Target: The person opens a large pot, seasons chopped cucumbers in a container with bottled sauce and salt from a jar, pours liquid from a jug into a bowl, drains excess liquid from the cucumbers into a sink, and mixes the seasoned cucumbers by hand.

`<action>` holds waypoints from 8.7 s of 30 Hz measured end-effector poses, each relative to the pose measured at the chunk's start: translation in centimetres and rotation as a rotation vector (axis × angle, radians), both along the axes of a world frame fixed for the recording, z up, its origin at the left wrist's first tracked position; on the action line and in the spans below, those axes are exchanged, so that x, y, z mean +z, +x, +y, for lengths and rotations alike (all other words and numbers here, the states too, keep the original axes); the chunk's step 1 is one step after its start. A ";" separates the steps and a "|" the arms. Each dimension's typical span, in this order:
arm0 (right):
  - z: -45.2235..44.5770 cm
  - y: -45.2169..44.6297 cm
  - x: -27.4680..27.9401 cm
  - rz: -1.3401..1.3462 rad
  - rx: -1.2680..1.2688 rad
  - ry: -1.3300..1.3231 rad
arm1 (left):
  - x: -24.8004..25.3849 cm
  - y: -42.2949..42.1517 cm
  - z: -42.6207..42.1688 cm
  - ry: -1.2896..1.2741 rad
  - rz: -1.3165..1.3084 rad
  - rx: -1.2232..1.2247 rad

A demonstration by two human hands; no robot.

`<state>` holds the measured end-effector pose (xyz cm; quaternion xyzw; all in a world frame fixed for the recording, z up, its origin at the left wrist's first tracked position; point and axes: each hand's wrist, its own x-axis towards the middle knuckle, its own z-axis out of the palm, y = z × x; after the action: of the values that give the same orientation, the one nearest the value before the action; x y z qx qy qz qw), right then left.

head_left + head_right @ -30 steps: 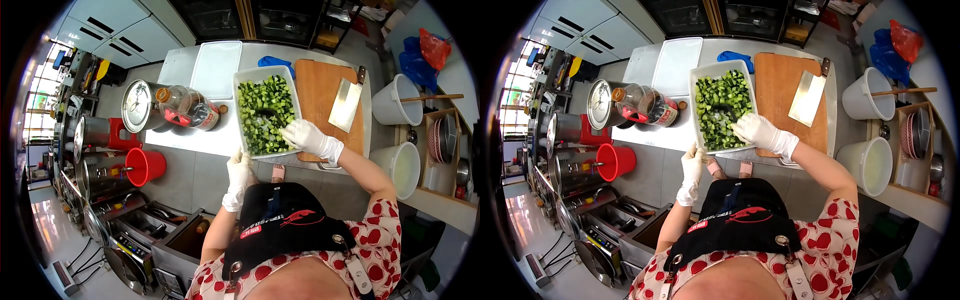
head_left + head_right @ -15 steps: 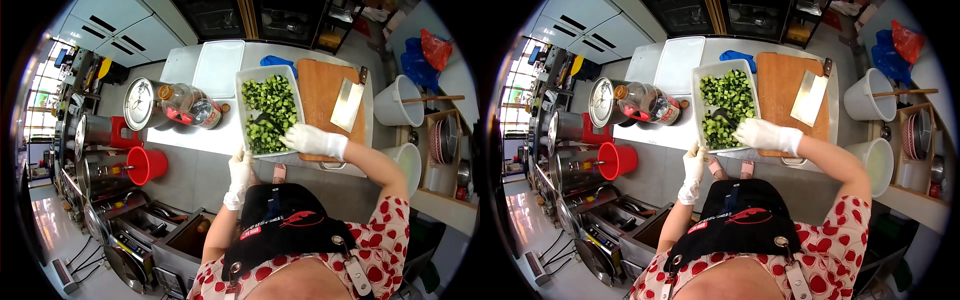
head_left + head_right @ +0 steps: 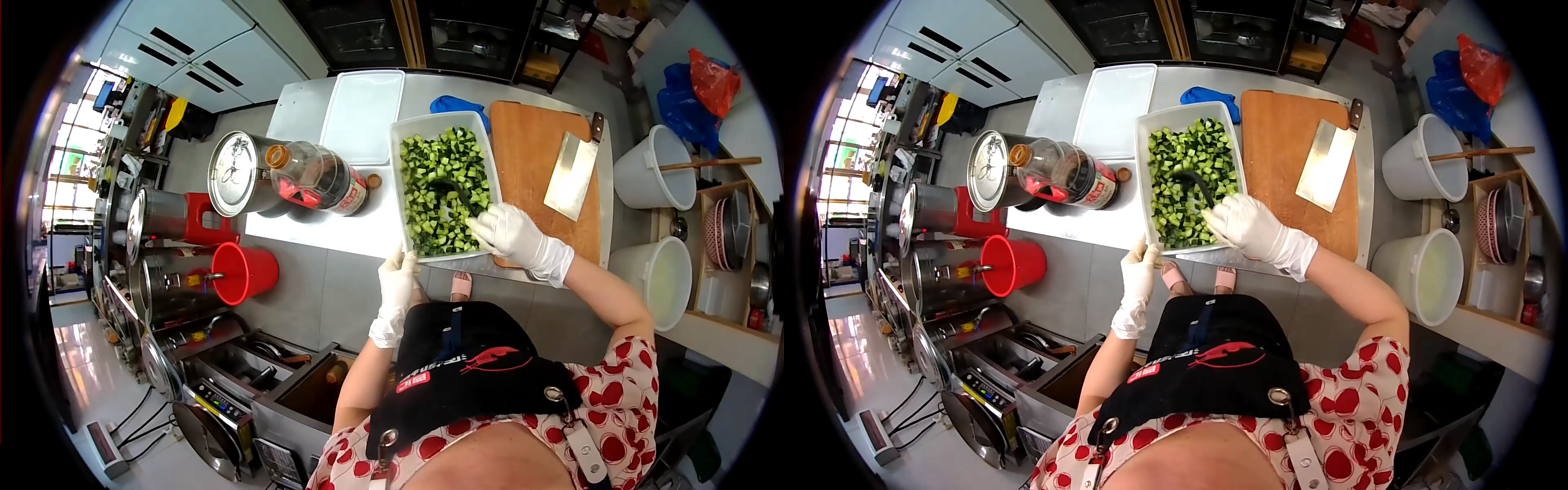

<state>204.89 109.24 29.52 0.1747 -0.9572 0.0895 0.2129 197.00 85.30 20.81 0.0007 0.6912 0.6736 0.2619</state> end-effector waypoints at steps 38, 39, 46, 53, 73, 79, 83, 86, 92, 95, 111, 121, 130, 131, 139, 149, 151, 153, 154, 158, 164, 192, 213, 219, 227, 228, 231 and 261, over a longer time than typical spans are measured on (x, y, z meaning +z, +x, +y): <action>-1.0 -6.2 1.3 0.020 -0.449 -0.955 | 6.5 -9.7 4.0 -0.497 1.248 -0.236; -1.1 -5.9 1.8 0.026 -0.433 -0.952 | 7.2 -10.1 4.6 -0.533 1.301 -0.308; -2.3 -4.4 3.6 0.042 -0.369 -0.889 | 7.0 -11.2 6.5 -0.584 1.304 -0.488; -2.5 -4.1 2.7 0.033 -0.353 -0.831 | 7.6 -11.4 6.8 -0.600 1.306 -0.579; -1.9 -2.6 2.7 0.068 -0.295 -0.686 | 7.4 -11.7 5.7 -0.394 0.995 -0.612; 1.0 4.7 2.6 -0.237 0.039 0.172 | 19.7 -8.0 3.5 0.409 0.500 -0.707; 1.6 6.3 -1.6 -0.379 0.052 0.180 | 28.7 -4.3 2.1 0.548 0.461 -1.034; 1.6 6.1 -0.6 -0.448 0.035 0.161 | 29.3 -2.5 2.4 0.827 0.381 -1.214; 2.1 5.2 4.3 -0.299 -0.045 0.019 | 30.9 -0.1 2.0 1.098 0.348 -1.152; 1.7 3.7 5.1 -0.103 -0.034 -0.040 | 29.8 0.1 0.9 1.122 0.389 -1.142; -9.9 -6.9 5.0 0.005 0.039 -0.295 | 24.8 -6.9 -9.5 0.258 0.563 -0.461; -5.2 2.5 4.2 -0.346 -0.725 -0.047 | 7.3 -14.8 -13.3 -0.210 0.507 0.071; -6.8 5.7 5.4 -0.465 -0.734 -0.068 | 6.7 -17.9 -9.7 0.035 0.713 0.020; -6.9 6.0 4.8 -0.505 -0.745 -0.060 | 6.2 -18.4 -9.5 0.051 0.729 -0.002; -6.5 7.3 -0.7 -0.471 -0.802 0.064 | 5.1 -19.4 -7.3 0.266 0.606 -0.184; -4.0 6.2 -0.1 -0.103 -0.470 0.072 | 5.6 -17.4 -5.2 0.366 0.557 0.006; -2.7 5.5 0.5 -0.115 -0.371 0.067 | 5.6 -17.0 -4.8 0.341 0.576 0.064; -1.1 4.6 0.7 -0.155 -0.246 0.025 | 6.1 -16.3 -4.4 0.280 0.564 0.135; -0.4 4.2 0.9 -0.180 -0.175 0.002 | 6.2 -16.0 -4.6 0.266 0.579 0.132; 2.5 3.2 2.1 -0.142 -0.039 0.025 | 7.4 -14.1 -5.0 0.230 0.590 0.177; 5.8 1.6 2.9 0.040 -0.057 -0.200 | 11.3 -10.5 -5.7 0.128 0.610 0.135; 7.4 -6.8 7.4 -0.379 -0.245 -1.423 | 15.2 -12.1 2.5 -0.595 0.471 -0.413; 7.3 -7.5 6.4 -0.387 -0.246 -1.406 | 15.1 -13.8 5.0 -0.820 0.526 -0.540; 7.4 -7.7 6.1 -0.399 -0.233 -1.413 | 14.9 -14.1 5.2 -0.827 0.494 -0.546; 7.6 -7.7 6.0 -0.393 -0.235 -1.432 | 15.2 -14.1 5.7 -0.813 0.509 -0.547; 7.6 -7.7 5.9 -0.394 -0.235 -1.429 | 15.5 -14.0 5.8 -0.827 0.507 -0.551; 7.7 -7.9 5.8 -0.395 -0.241 -1.417 | 15.4 -14.1 5.9 -0.841 0.518 -0.556; 7.1 -3.7 -3.5 0.020 0.072 0.192 | 14.4 -16.5 7.2 -0.858 0.526 -0.566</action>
<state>201.23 116.32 25.97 0.2294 -0.9523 0.0030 0.2012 180.45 92.50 35.22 0.2468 0.9173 0.2139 0.2280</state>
